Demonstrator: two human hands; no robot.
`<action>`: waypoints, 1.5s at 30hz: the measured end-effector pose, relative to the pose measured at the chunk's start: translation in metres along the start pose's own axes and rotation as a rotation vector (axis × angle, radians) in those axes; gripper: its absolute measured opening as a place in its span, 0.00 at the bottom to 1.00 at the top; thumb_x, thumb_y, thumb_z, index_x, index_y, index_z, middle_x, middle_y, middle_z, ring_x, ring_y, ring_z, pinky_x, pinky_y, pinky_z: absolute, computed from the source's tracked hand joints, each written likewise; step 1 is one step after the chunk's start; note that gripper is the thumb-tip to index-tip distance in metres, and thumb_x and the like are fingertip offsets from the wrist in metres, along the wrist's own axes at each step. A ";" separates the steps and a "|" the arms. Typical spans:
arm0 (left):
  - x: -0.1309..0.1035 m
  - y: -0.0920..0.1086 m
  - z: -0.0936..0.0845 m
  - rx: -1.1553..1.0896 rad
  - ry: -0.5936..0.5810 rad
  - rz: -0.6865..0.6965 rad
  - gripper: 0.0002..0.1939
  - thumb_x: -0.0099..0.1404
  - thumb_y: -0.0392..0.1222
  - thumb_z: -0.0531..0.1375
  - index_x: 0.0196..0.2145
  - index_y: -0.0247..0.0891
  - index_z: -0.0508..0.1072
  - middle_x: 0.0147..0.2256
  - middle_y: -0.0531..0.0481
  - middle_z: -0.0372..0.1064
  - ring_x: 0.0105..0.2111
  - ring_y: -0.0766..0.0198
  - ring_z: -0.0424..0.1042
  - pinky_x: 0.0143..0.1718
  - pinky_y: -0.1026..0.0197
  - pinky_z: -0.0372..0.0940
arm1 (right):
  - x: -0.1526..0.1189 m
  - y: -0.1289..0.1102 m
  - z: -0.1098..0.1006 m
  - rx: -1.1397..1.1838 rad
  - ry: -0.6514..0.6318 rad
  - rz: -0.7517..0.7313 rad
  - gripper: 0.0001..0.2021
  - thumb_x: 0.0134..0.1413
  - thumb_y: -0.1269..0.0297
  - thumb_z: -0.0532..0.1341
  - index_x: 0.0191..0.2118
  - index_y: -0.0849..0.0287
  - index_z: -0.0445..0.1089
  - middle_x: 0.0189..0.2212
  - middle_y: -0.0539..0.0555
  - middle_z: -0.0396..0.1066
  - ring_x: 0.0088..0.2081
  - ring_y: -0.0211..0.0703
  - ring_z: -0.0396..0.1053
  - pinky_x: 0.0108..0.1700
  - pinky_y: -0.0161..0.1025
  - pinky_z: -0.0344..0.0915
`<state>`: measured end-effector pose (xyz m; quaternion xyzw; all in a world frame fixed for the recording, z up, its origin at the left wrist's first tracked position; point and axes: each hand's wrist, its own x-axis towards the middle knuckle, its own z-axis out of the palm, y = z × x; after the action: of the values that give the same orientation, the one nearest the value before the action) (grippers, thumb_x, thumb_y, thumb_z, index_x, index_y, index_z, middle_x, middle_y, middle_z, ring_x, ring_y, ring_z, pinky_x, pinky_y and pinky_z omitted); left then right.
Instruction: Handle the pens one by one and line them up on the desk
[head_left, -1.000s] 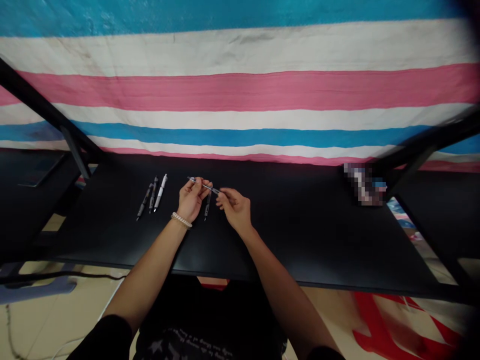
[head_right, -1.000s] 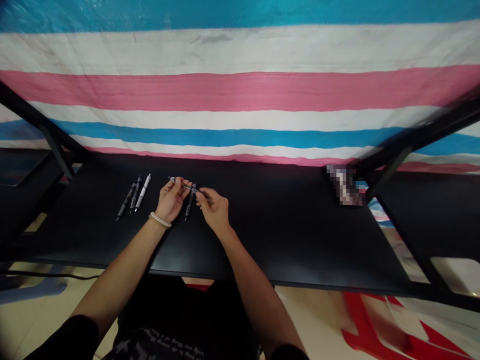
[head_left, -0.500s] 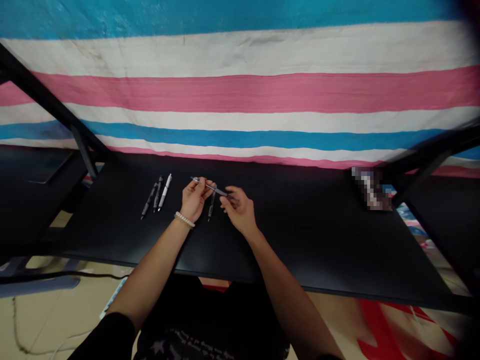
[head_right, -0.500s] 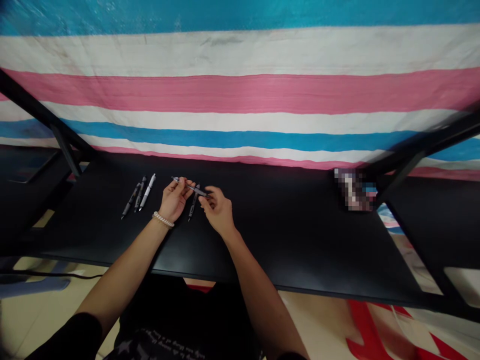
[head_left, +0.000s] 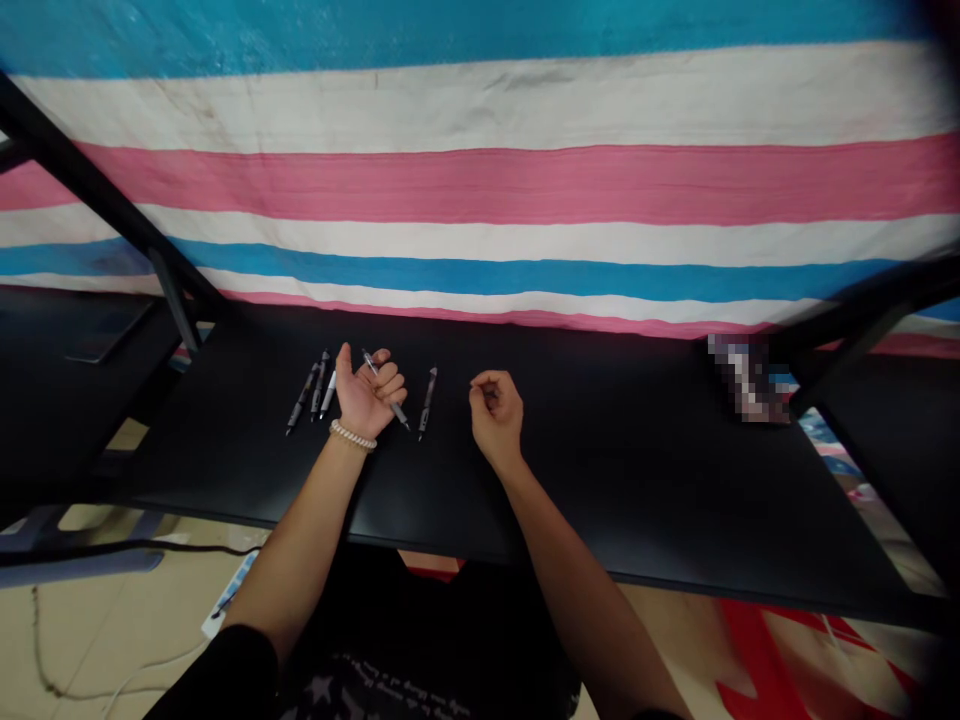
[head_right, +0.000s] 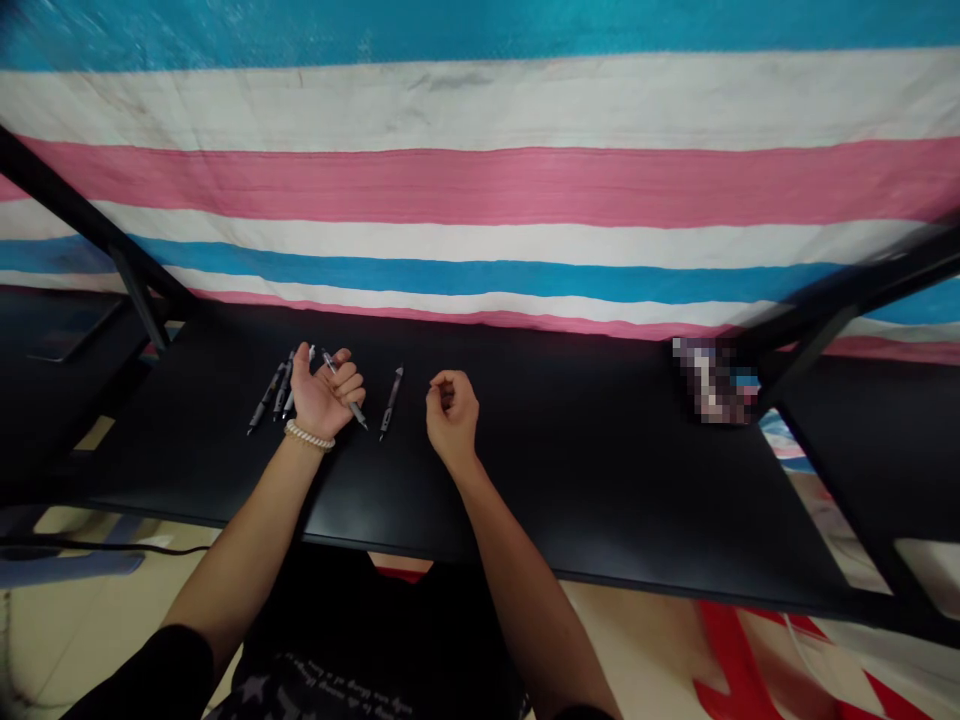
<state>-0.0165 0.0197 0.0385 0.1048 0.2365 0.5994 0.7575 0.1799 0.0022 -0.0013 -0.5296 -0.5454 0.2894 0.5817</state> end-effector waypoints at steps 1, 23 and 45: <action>-0.001 0.003 -0.001 0.001 0.018 0.002 0.26 0.73 0.60 0.45 0.27 0.39 0.63 0.16 0.60 0.41 0.14 0.71 0.43 0.14 0.65 0.43 | 0.001 0.000 -0.001 -0.015 0.011 -0.037 0.03 0.53 0.70 0.58 0.31 0.55 0.66 0.32 0.51 0.67 0.31 0.38 0.65 0.28 0.34 0.60; 0.008 0.014 -0.019 0.937 0.396 0.562 0.19 0.47 0.26 0.59 0.32 0.43 0.56 0.32 0.54 0.59 0.25 0.67 0.59 0.27 0.64 0.57 | 0.003 -0.001 -0.001 -0.134 -0.077 -0.079 0.08 0.39 0.78 0.57 0.23 0.58 0.61 0.36 0.52 0.64 0.26 0.33 0.59 0.24 0.33 0.57; -0.001 -0.038 -0.016 1.390 0.048 0.493 0.20 0.51 0.38 0.74 0.42 0.41 0.76 0.28 0.53 0.66 0.26 0.60 0.63 0.34 0.61 0.59 | 0.000 0.004 0.001 -0.165 -0.182 -0.133 0.09 0.44 0.76 0.58 0.27 0.56 0.58 0.38 0.51 0.63 0.27 0.33 0.60 0.31 0.36 0.63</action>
<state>0.0081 0.0073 0.0080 0.5975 0.5479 0.4661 0.3543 0.1799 0.0038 -0.0054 -0.5101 -0.6516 0.2511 0.5022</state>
